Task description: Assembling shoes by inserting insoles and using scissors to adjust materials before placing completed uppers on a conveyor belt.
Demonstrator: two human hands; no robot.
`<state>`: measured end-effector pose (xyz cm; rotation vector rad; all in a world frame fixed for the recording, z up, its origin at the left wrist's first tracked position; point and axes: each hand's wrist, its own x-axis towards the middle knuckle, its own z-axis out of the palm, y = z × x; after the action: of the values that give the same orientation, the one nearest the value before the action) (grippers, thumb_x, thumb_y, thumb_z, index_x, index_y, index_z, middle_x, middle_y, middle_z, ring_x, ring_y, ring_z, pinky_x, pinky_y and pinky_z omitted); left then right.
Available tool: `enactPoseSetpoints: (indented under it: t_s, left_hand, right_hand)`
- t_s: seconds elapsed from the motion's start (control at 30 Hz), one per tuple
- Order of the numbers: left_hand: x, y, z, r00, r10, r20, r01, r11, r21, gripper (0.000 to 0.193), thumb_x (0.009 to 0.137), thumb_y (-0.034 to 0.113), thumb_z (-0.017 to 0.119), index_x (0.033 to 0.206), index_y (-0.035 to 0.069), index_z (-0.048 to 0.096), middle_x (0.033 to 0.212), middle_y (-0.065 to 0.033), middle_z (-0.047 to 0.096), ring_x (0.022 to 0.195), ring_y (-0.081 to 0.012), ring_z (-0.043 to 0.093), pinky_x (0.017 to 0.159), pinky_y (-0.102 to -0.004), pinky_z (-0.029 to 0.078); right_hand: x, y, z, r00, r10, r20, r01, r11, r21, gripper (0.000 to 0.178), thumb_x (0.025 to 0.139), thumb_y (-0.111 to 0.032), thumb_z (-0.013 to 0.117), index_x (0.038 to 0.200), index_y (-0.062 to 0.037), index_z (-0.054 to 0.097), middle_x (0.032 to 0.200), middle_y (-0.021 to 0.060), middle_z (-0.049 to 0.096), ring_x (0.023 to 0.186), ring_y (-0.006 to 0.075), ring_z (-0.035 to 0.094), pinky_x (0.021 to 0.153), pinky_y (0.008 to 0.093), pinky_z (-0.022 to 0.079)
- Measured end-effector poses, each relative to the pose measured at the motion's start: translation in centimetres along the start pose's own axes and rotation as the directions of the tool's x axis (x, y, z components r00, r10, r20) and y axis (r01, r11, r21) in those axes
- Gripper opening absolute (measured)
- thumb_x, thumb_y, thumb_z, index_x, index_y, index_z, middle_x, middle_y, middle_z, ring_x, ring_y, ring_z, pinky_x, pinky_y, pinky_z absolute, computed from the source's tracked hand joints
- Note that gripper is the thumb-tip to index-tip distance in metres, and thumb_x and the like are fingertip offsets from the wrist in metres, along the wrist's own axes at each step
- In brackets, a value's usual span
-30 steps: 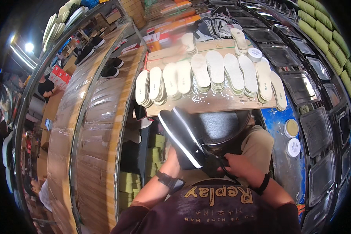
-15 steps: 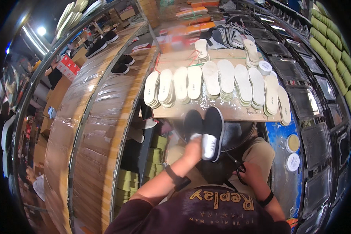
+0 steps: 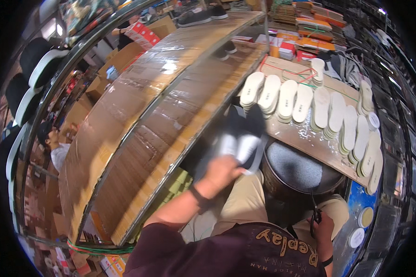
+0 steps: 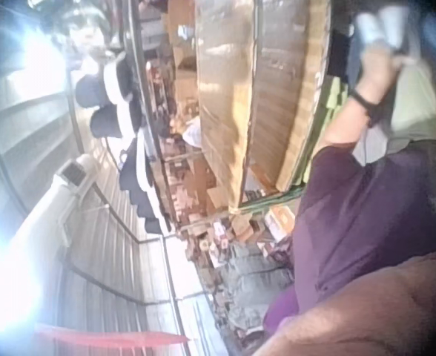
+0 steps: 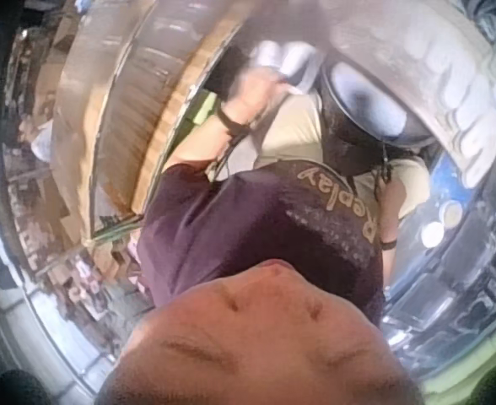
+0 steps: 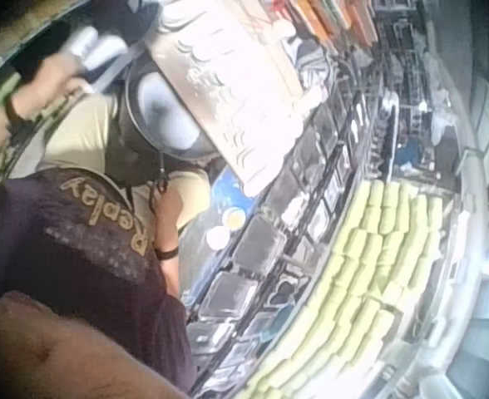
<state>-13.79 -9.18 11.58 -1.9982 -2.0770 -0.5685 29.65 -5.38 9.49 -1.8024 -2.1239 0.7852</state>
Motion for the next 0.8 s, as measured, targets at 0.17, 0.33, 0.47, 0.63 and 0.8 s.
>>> enactPoseSetpoints:
  t_s: [0.17, 0.33, 0.47, 0.63, 0.8]
  left_hand:
    - [-8.4, -18.5, -8.7, 0.808, -0.559, -0.185, 0.579, 0.811, 0.081, 0.045, 0.076, 0.039, 0.073, 0.094, -0.001, 0.063, 0.094, -0.0208, 0.063, 0.090, -0.0393, 0.060, 0.078, -0.0448, 0.048]
    - [-21.8, -34.1, -18.3, 0.542, -0.829, -0.136, 0.800, 0.459, 0.388, 0.061, 0.071, 0.044, 0.073, 0.109, -0.002, 0.062, 0.110, -0.0256, 0.061, 0.107, -0.0425, 0.054, 0.092, -0.0467, 0.042]
    - [-28.1, -39.5, -21.5, 0.408, -0.906, -0.111, 0.829, 0.317, 0.460, 0.049, 0.079, 0.034, 0.065, 0.112, -0.002, 0.060, 0.110, -0.0241, 0.061, 0.106, -0.0396, 0.056, 0.091, -0.0438, 0.044]
    - [-22.2, -39.4, -18.0, 0.571, -0.783, -0.246, 0.792, 0.447, 0.415, 0.036, 0.088, 0.021, 0.054, 0.115, -0.003, 0.058, 0.111, -0.0222, 0.061, 0.104, -0.0359, 0.058, 0.088, -0.0403, 0.046]
    - [-4.2, -24.5, -3.1, 0.907, -0.404, -0.120, 0.399, 0.915, -0.063, 0.030, 0.084, 0.006, 0.055, 0.112, -0.003, 0.058, 0.109, -0.0194, 0.060, 0.106, -0.0352, 0.055, 0.095, -0.0415, 0.042]
  right_hand:
    - [0.7, -0.4, 1.3, 0.998, -0.052, 0.037, 0.055, 0.995, -0.083, 0.044, 0.067, -0.042, 0.078, 0.081, -0.0030, 0.062, 0.076, 0.0159, 0.062, 0.075, 0.0374, 0.060, 0.065, 0.0445, 0.045]
    - [1.2, -1.5, 1.3, 0.992, -0.102, 0.075, 0.113, 0.980, -0.164, 0.051, 0.067, -0.050, 0.075, 0.080, -0.0030, 0.059, 0.074, 0.0169, 0.061, 0.076, 0.0387, 0.059, 0.065, 0.0454, 0.044]
    - [1.3, -1.5, 0.5, 0.995, -0.087, 0.055, 0.095, 0.983, -0.155, 0.053, 0.070, -0.054, 0.071, 0.081, -0.0036, 0.061, 0.078, 0.0169, 0.062, 0.078, 0.0377, 0.061, 0.067, 0.0453, 0.047]
    - [0.9, -0.2, -0.5, 0.998, -0.035, 0.060, 0.049, 0.967, -0.249, 0.045, 0.072, -0.047, 0.071, 0.084, -0.0045, 0.062, 0.084, 0.0168, 0.064, 0.082, 0.0354, 0.062, 0.071, 0.0441, 0.049]
    - [-0.2, 1.8, -2.3, 0.991, 0.012, -0.132, -0.035, 0.984, -0.174, 0.024, 0.072, -0.015, 0.068, 0.092, -0.0046, 0.060, 0.086, 0.0174, 0.066, 0.086, 0.0367, 0.063, 0.076, 0.0451, 0.050]
